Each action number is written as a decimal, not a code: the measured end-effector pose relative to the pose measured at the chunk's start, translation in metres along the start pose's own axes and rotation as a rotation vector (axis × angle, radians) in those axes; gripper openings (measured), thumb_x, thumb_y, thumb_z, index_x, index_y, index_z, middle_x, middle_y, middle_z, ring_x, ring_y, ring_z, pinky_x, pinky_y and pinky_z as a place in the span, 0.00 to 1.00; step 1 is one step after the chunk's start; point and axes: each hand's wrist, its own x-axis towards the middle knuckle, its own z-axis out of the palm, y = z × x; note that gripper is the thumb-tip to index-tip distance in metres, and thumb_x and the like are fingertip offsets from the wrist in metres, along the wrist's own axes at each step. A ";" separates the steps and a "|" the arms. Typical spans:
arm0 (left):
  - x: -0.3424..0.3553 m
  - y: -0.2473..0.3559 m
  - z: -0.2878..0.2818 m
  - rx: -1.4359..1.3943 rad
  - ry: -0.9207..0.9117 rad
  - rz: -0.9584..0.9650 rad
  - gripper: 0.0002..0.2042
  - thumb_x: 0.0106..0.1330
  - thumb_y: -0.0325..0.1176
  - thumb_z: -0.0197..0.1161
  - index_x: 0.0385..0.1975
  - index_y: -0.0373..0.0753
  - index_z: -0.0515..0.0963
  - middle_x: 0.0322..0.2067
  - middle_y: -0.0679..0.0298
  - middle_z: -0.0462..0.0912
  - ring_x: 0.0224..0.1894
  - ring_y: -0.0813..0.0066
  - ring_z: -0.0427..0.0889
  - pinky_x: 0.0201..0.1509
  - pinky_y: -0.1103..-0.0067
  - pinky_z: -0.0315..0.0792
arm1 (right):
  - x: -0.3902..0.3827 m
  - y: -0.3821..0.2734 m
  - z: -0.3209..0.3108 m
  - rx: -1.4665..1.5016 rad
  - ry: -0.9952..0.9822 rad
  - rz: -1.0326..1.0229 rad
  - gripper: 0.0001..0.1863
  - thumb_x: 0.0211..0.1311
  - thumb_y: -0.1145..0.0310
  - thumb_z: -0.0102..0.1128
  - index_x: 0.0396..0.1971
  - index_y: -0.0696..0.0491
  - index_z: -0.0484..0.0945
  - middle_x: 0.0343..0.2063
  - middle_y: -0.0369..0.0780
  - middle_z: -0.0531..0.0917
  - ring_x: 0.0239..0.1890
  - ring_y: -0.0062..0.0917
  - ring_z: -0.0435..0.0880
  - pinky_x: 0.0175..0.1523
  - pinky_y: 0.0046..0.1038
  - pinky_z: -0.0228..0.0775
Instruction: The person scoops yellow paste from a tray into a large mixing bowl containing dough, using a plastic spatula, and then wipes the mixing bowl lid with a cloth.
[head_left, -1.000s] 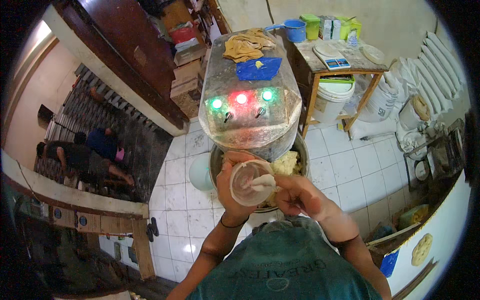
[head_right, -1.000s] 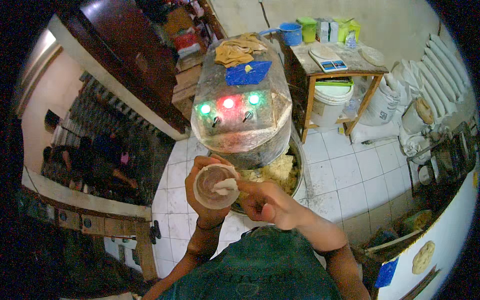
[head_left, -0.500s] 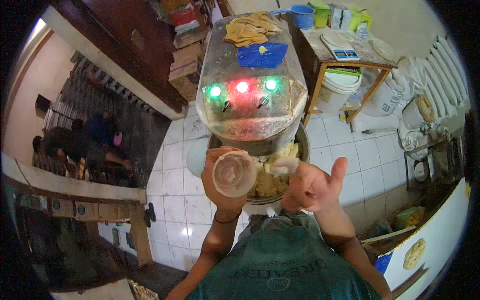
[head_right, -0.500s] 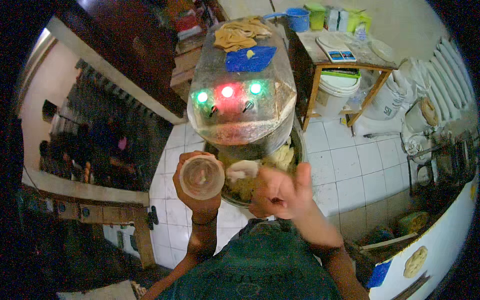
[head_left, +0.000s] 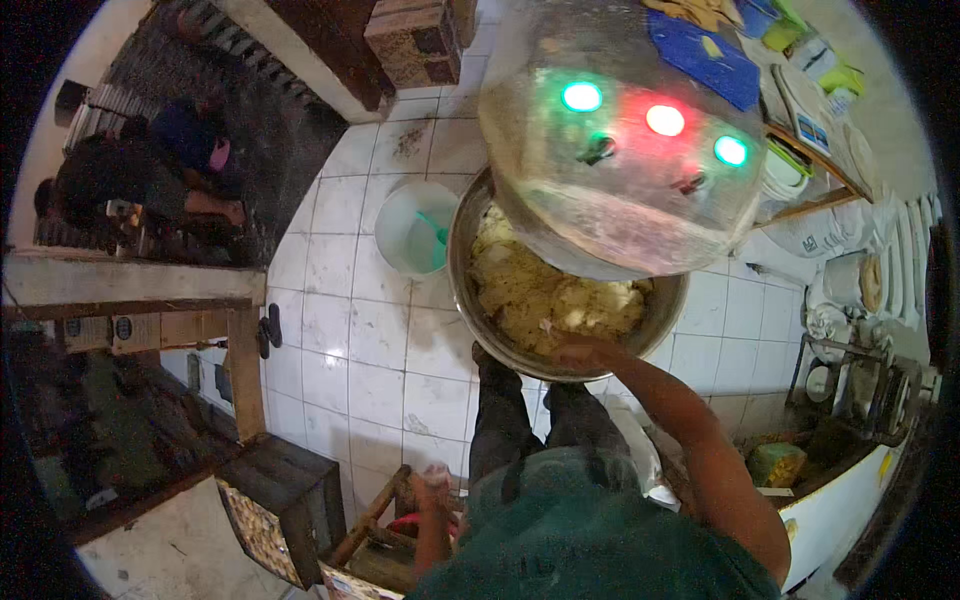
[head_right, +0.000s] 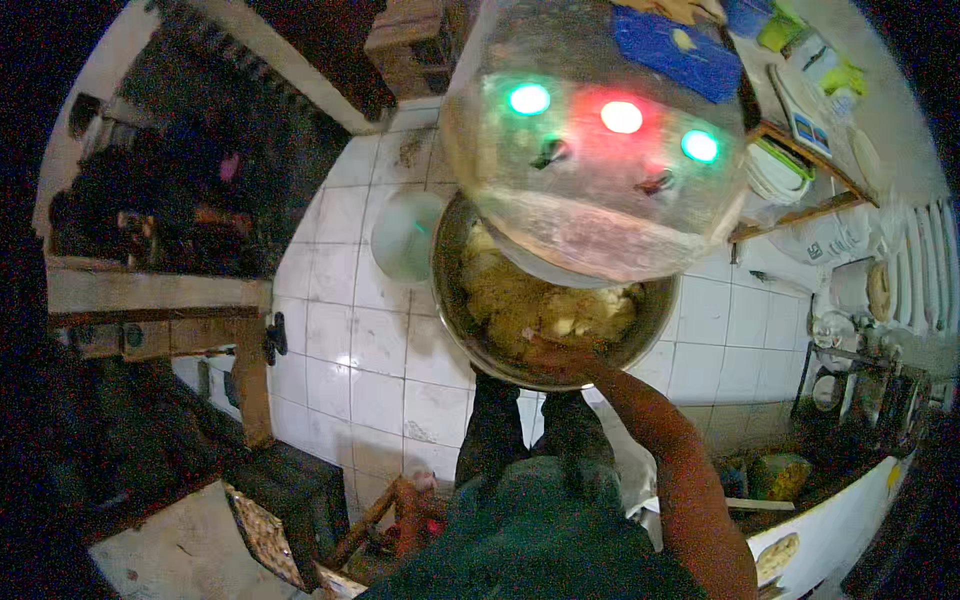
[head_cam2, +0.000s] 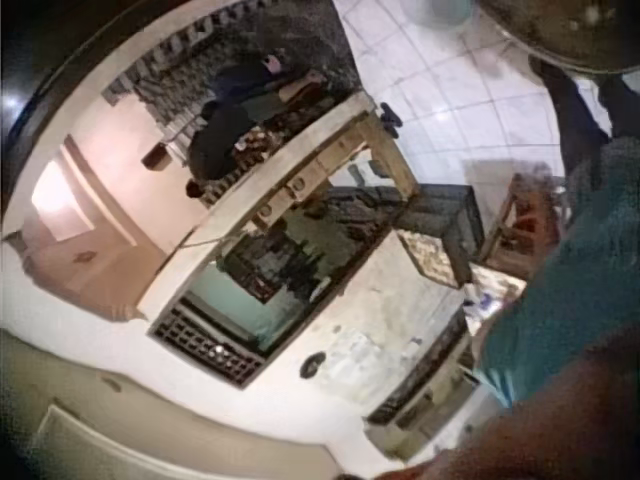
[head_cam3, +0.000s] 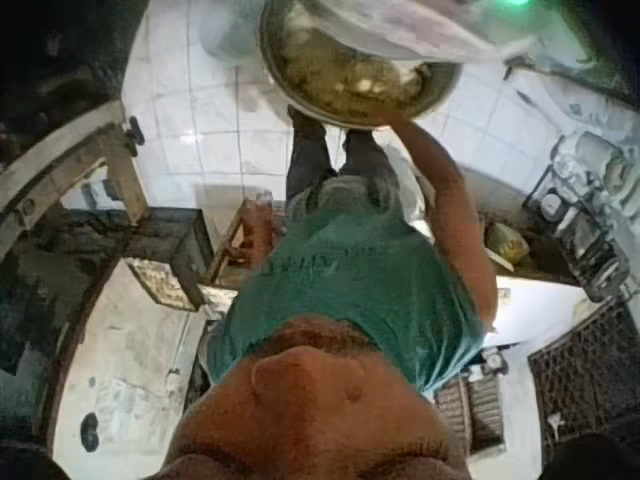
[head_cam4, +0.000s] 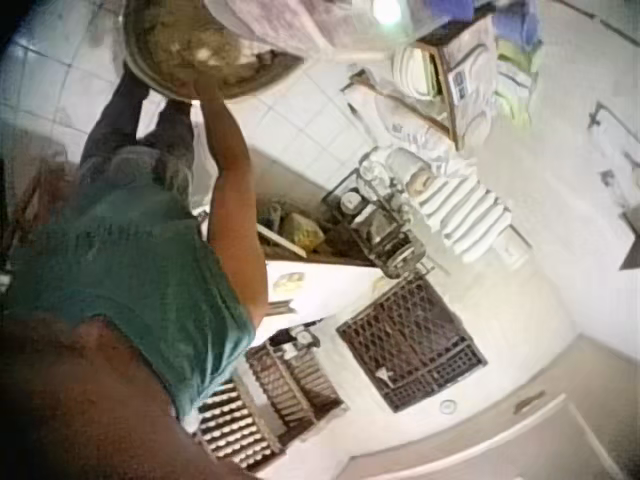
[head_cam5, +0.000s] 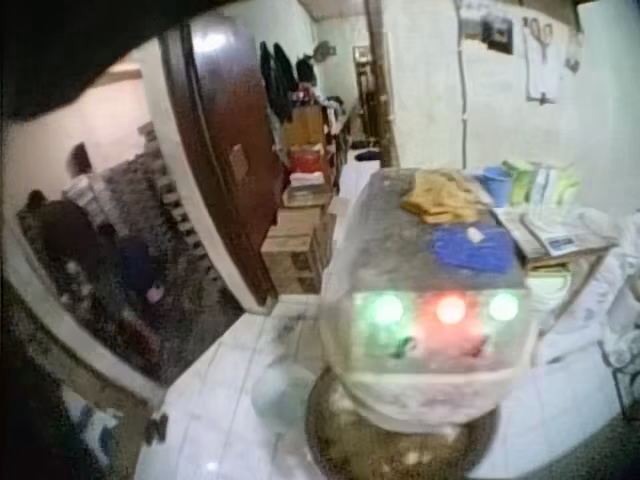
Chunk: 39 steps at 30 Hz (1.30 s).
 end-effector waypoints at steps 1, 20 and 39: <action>-0.017 0.002 -0.007 0.140 0.069 -0.037 0.14 0.48 0.34 0.57 0.33 0.35 0.68 0.23 0.64 0.73 0.24 0.75 0.72 0.25 0.78 0.69 | 0.027 -0.006 -0.005 -0.043 -0.018 0.085 0.32 0.58 0.61 0.46 0.60 0.52 0.46 0.09 0.29 0.59 0.10 0.15 0.54 0.20 0.19 0.52; 0.037 0.086 -0.066 -0.487 0.239 -0.624 0.13 0.58 0.43 0.49 0.33 0.40 0.69 0.32 0.63 0.73 0.36 0.69 0.73 0.39 0.73 0.70 | 0.297 -0.047 -0.065 -1.744 0.606 0.749 0.35 0.50 0.67 0.56 0.58 0.51 0.50 0.52 0.45 0.64 0.29 0.31 0.75 0.27 0.30 0.70; -0.040 0.332 0.319 -0.298 -0.523 0.588 0.20 0.63 0.48 0.37 0.38 0.35 0.64 0.36 0.53 0.70 0.40 0.67 0.68 0.45 0.73 0.64 | -0.174 -0.106 0.201 -0.473 0.941 -1.083 0.44 0.51 0.42 0.46 0.58 0.61 0.46 0.58 0.57 0.39 0.61 0.49 0.36 0.62 0.40 0.30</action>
